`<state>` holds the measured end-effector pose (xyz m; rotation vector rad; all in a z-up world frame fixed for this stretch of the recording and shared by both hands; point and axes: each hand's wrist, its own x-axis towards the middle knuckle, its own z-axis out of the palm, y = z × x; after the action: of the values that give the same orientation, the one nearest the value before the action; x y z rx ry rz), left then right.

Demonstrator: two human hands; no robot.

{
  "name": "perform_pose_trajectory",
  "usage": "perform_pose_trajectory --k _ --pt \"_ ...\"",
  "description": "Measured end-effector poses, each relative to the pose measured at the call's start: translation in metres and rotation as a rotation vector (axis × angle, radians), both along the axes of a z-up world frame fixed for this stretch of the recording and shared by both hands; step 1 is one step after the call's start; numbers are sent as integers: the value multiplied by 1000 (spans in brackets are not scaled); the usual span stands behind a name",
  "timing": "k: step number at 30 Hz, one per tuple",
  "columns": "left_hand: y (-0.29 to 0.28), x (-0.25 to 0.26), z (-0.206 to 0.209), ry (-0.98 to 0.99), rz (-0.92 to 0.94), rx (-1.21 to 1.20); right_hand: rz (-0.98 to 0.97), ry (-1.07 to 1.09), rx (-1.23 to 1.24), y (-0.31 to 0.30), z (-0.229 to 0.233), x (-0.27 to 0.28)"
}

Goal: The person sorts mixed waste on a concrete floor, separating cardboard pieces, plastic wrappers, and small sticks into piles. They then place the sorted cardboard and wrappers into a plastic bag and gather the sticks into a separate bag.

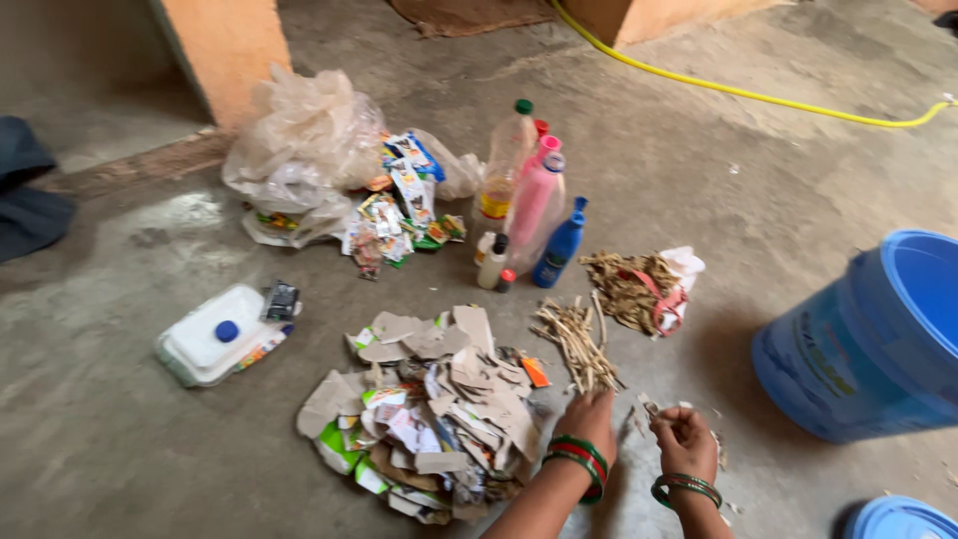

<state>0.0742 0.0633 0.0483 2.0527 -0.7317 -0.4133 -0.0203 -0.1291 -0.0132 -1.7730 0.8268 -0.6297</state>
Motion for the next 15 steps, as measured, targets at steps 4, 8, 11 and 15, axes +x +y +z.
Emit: perform_pose_trajectory --k 4,8,11,15 --pt "33 69 9 -233 297 -133 240 -160 116 58 20 64" --pt "114 139 16 -271 468 -66 479 -215 192 138 41 134" --pt "172 165 25 -230 545 57 678 -192 201 193 59 168" --pt "213 178 33 -56 529 232 757 149 -47 242 81 188"
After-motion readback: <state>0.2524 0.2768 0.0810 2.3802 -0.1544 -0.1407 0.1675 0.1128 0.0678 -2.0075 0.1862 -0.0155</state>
